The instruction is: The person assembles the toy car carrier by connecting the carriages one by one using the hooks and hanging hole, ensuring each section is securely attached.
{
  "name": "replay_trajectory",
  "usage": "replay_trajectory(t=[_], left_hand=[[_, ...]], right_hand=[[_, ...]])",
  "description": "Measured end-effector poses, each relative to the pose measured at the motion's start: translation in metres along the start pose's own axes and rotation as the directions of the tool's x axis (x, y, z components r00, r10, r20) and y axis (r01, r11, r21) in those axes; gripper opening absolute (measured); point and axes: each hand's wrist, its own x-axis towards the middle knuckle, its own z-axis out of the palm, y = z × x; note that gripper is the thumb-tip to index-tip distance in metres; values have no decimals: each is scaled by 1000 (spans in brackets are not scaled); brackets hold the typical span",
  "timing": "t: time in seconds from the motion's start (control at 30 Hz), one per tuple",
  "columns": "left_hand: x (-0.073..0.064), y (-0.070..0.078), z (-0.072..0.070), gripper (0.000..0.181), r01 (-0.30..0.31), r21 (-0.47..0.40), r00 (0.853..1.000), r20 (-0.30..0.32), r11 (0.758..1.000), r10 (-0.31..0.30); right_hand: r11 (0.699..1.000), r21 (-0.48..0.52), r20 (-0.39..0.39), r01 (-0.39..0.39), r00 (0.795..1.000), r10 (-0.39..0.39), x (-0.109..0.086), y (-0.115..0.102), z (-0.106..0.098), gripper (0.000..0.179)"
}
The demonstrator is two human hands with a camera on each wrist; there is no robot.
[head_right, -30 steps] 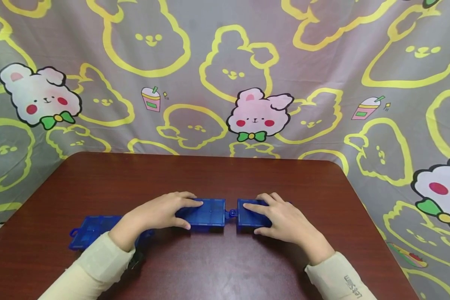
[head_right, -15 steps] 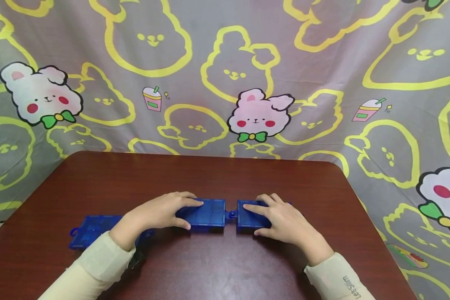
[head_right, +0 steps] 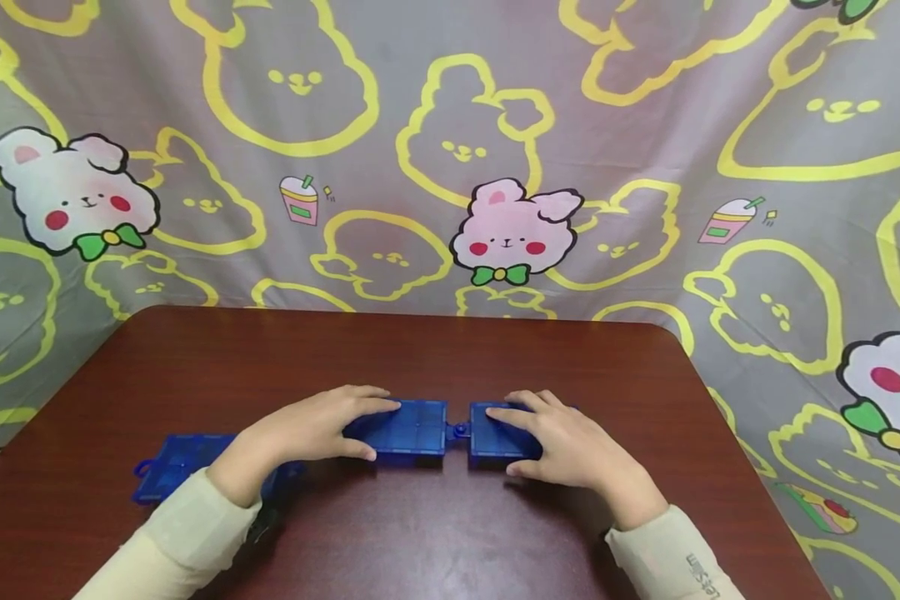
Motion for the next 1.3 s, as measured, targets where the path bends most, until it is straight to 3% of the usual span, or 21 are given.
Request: replay_trajectory(t=[0.27, 0.57, 0.73, 0.93, 1.13, 1.3], left_hand=[[-19, -9, -11, 63, -1, 20, 999, -34, 1000, 1], [-55, -30, -19, 63, 5, 15, 998, -63, 1000, -4], [-77, -41, -17, 68, 71, -4, 997, -41, 997, -71], [-96, -52, -14, 76, 98, -45, 994, -39, 994, -99], [-109, -62, -9, 84, 91, -65, 995, -39, 994, -93], [-115, -65, -4, 87, 119, -102, 993, -5, 988, -120]], right_hand=[[996, 85, -51, 16, 999, -11, 11, -8, -8, 71], [986, 154, -69, 67, 996, -57, 33, -24, -7, 72], [980, 177, -59, 96, 994, -87, 45, -35, -6, 72], [970, 215, -30, 110, 994, -106, 59, -48, -2, 73], [961, 248, 8, 120, 992, -126, 73, -63, 5, 74], [958, 253, 33, 133, 989, -145, 82, -74, 9, 74]])
